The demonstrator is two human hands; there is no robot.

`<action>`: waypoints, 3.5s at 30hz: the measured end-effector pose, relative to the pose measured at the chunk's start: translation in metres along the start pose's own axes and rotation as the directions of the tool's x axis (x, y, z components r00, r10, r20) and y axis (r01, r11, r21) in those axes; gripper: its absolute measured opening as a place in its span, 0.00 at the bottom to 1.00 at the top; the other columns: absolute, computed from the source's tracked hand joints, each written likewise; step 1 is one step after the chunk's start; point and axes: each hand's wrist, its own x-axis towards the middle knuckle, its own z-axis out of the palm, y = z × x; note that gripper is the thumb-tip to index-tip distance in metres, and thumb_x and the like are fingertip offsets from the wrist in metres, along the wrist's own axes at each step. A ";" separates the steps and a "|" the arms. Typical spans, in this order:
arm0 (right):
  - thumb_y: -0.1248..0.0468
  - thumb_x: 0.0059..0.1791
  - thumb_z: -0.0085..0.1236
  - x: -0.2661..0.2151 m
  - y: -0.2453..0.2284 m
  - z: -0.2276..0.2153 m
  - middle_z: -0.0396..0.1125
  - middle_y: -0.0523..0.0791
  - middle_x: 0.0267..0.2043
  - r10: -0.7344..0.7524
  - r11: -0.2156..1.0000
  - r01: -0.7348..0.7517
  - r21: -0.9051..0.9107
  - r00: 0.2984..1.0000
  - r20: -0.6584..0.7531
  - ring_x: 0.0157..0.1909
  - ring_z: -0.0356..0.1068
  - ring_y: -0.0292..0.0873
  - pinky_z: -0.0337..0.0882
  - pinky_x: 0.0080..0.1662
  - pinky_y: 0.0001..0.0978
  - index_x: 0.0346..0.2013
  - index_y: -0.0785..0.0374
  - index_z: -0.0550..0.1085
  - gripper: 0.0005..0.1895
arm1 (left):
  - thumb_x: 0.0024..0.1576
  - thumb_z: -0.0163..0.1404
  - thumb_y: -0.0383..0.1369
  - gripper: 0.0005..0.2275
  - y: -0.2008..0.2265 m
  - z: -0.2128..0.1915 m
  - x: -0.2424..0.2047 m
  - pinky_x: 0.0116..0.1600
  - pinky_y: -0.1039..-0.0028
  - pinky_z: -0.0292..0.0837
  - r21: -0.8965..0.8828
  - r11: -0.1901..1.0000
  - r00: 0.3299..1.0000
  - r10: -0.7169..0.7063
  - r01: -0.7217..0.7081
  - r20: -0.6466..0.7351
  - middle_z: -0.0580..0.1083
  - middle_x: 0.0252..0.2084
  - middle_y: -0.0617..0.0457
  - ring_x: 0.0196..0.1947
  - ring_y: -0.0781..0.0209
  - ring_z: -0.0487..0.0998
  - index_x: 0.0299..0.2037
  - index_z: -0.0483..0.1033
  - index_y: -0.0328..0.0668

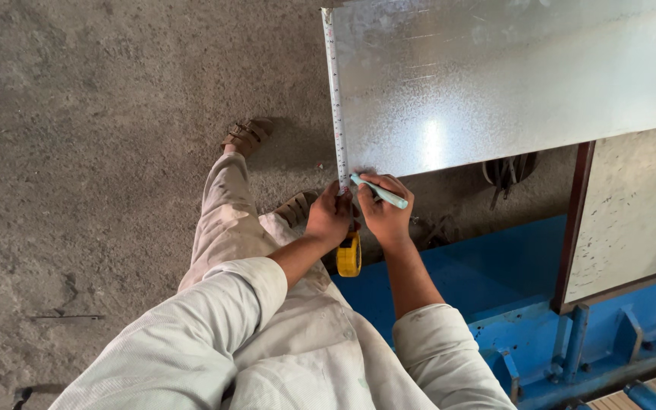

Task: The person measures and marks multiple large metal sheets using a tape measure and a marker. They repeatedly position the tape measure along the edges of the sheets, make marks at specific intervals, and then move the sheets to a stack on the floor. The process is repeated for several sheets in a workshop setting.

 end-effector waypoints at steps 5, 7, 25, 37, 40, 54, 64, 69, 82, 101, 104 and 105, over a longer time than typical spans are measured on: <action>0.71 0.48 0.62 0.000 -0.004 0.003 0.76 0.49 0.36 0.022 1.000 -0.022 -0.006 0.999 -0.023 0.33 0.77 0.41 0.76 0.33 0.30 0.40 0.67 0.79 0.06 | 0.66 0.41 0.29 0.10 -0.003 0.000 0.000 0.30 0.69 0.80 0.040 0.997 0.997 0.067 -0.066 -0.025 0.77 0.31 0.50 0.25 0.61 0.81 0.56 0.68 0.39; 0.71 0.48 0.62 -0.002 -0.002 0.005 0.76 0.49 0.36 -0.009 1.000 0.008 -0.030 0.999 -0.034 0.34 0.77 0.41 0.76 0.34 0.30 0.40 0.67 0.79 0.06 | 0.65 0.41 0.28 0.11 -0.002 0.000 0.000 0.30 0.68 0.79 0.077 0.994 0.996 0.080 -0.077 -0.031 0.77 0.31 0.50 0.24 0.61 0.81 0.56 0.67 0.40; 0.58 0.59 0.51 -0.046 0.080 -0.063 0.72 0.48 0.39 0.485 0.843 -0.242 0.480 0.726 -0.488 0.38 0.74 0.41 0.75 0.32 0.34 0.54 0.64 0.70 0.13 | 0.65 0.43 0.37 0.13 -0.018 -0.014 0.010 0.30 0.68 0.80 0.026 0.999 0.999 0.041 -0.040 -0.019 0.77 0.31 0.50 0.23 0.61 0.81 0.56 0.67 0.42; 0.50 0.54 0.51 -0.084 0.078 0.013 0.72 0.52 0.50 0.875 0.235 -0.394 0.888 0.483 -0.017 0.46 0.76 0.52 0.76 0.44 0.43 0.53 0.56 0.66 0.19 | 0.59 0.43 0.54 0.25 0.019 -0.120 -0.068 0.43 0.55 0.80 -0.228 0.838 0.848 -0.411 0.496 0.334 0.79 0.35 0.42 0.37 0.45 0.82 0.48 0.73 0.36; 0.54 0.59 0.56 -0.084 0.072 0.022 0.69 0.53 0.49 0.675 0.668 -0.282 0.689 0.621 -0.399 0.49 0.71 0.49 0.74 0.50 0.39 0.52 0.61 0.68 0.15 | 0.58 0.49 0.51 0.23 0.034 -0.136 -0.067 0.43 0.49 0.80 -0.198 0.840 0.851 -0.445 0.505 0.280 0.75 0.35 0.43 0.37 0.42 0.81 0.53 0.68 0.39; 0.60 0.54 0.58 -0.022 0.071 0.065 0.62 0.43 0.40 0.898 0.440 -0.111 0.891 0.081 -0.433 0.38 0.61 0.37 0.66 0.37 0.31 0.48 0.57 0.63 0.14 | 0.62 0.55 0.50 0.30 0.091 -0.101 0.137 0.49 0.65 0.72 0.764 0.643 0.927 -0.320 0.060 0.197 0.73 0.61 0.39 0.53 0.52 0.74 0.67 0.67 0.37; 0.78 0.48 0.50 0.029 0.114 0.036 0.60 0.45 0.43 0.701 0.687 -0.317 0.654 0.050 -0.711 0.44 0.60 0.41 0.65 0.47 0.32 0.49 0.62 0.63 0.18 | 0.54 0.55 0.41 0.19 0.134 -0.014 0.144 0.37 0.55 0.77 0.689 0.668 0.799 -0.561 0.281 0.217 0.74 0.38 0.43 0.34 0.49 0.78 0.49 0.71 0.35; 0.77 0.46 0.51 0.035 0.110 0.031 0.62 0.45 0.44 0.624 0.703 -0.512 0.493 0.111 -0.774 0.46 0.65 0.41 0.67 0.53 0.33 0.47 0.62 0.64 0.16 | 0.51 0.54 0.40 0.22 0.147 -0.025 0.149 0.39 0.53 0.75 0.738 0.636 0.819 -0.533 0.224 0.211 0.75 0.40 0.42 0.37 0.46 0.78 0.52 0.73 0.30; 0.74 0.49 0.51 0.047 0.069 0.034 0.64 0.49 0.45 0.634 0.643 -0.643 0.416 0.144 -0.759 0.46 0.66 0.46 0.68 0.50 0.38 0.49 0.63 0.64 0.14 | 0.57 0.57 0.42 0.35 0.149 -0.052 0.184 0.48 0.59 0.75 0.757 0.626 0.855 -0.483 0.188 0.187 0.71 0.57 0.39 0.48 0.53 0.76 0.71 0.56 0.32; 0.71 0.48 0.66 0.312 -0.016 0.079 0.66 0.50 0.34 0.819 0.129 -0.104 0.986 0.572 -0.047 0.29 0.72 0.46 0.77 0.29 0.39 0.45 0.61 0.58 0.23 | 0.54 0.54 0.34 0.19 0.246 -0.274 0.148 0.45 0.68 0.74 0.520 0.854 0.998 -0.042 0.009 0.053 0.81 0.45 0.50 0.40 0.57 0.78 0.56 0.79 0.44; 0.72 0.44 0.67 0.333 -0.035 0.085 0.67 0.50 0.34 0.877 0.243 -0.274 0.930 0.472 -0.090 0.27 0.71 0.46 0.76 0.28 0.40 0.50 0.58 0.55 0.31 | 0.55 0.53 0.35 0.19 0.243 -0.288 0.136 0.46 0.70 0.74 0.470 0.882 0.999 -0.054 0.046 0.003 0.81 0.46 0.50 0.41 0.59 0.79 0.58 0.78 0.44; 0.73 0.43 0.68 0.339 -0.040 0.087 0.67 0.50 0.34 0.893 0.279 -0.335 0.900 0.435 -0.115 0.27 0.70 0.46 0.76 0.28 0.41 0.52 0.57 0.54 0.34 | 0.55 0.54 0.35 0.19 0.242 -0.292 0.136 0.47 0.71 0.74 0.454 0.890 0.999 -0.052 0.052 -0.012 0.81 0.46 0.50 0.42 0.60 0.80 0.58 0.78 0.44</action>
